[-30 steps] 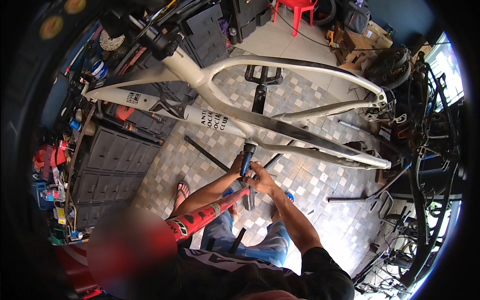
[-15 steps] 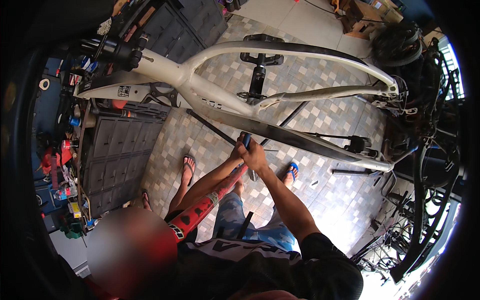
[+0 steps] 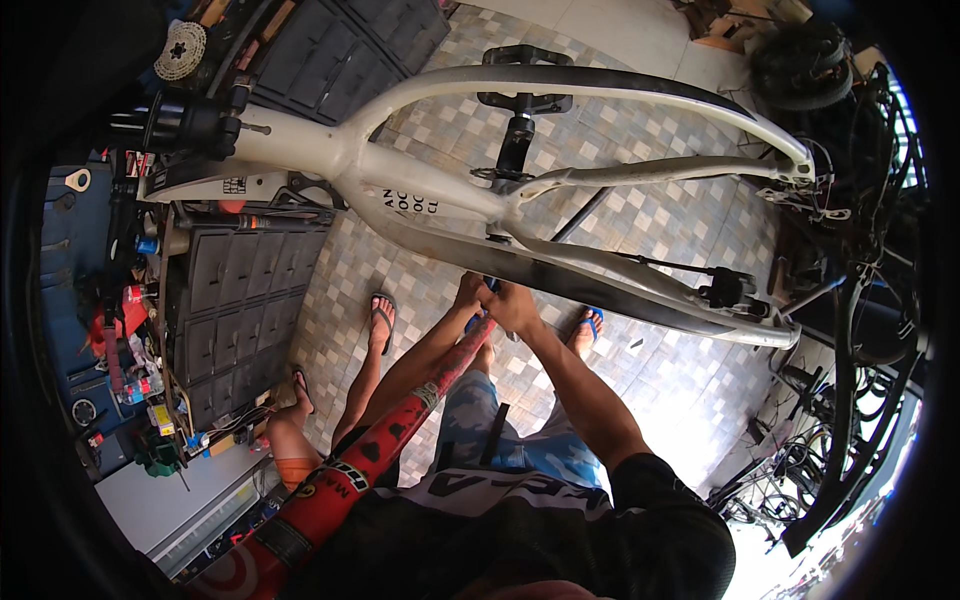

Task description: The person uses a screwdriver to adjust the crankset and pedals on a white bicycle frame mounted on a red repair stand. They repeatedly tighten and loosen bolts on the crank arm and pedal spindle, occasionally repositioning the crankset and checking alignment.

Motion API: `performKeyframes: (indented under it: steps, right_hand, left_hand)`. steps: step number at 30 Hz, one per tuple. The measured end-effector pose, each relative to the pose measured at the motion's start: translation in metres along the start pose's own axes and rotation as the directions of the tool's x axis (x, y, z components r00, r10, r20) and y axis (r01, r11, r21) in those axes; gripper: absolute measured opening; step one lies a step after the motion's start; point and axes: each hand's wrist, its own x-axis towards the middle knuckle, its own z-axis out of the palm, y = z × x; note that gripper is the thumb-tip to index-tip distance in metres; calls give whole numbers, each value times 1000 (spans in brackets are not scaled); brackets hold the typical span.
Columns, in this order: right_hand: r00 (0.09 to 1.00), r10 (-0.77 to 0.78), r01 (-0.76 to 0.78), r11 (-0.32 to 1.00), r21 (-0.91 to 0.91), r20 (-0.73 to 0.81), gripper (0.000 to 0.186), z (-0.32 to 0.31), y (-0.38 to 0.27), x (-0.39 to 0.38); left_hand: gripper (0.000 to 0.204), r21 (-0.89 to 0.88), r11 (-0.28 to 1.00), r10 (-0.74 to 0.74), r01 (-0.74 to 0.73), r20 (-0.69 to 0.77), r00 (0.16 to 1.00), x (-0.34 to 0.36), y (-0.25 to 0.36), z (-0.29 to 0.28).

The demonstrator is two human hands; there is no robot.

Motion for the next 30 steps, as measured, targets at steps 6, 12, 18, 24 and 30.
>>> performKeyframes:
  steps: [6,12,18,24,30]
  right_hand:
    - [992,-54,20,962,-272,-116,49,21,8,-19]
    - [971,225,-207,959,-195,76,64,-27,-42,-68]
    - [969,227,-214,969,-123,98,70,-142,-133,-116]
    - [994,109,-107,962,252,7,100,-181,-186,-152]
    - [925,-6,235,794,561,-379,124,-178,-224,-164]
  left_hand:
    - [35,70,997,45,-41,-53,998,55,2,8]
    - [37,114,989,111,-89,-205,972,122,-25,-2]
    - [33,-203,931,215,-303,-364,906,78,-5,-92]
    - [31,-480,870,234,-113,200,952,-71,152,-61]
    - [38,-328,932,326,-153,578,749,12,141,96]
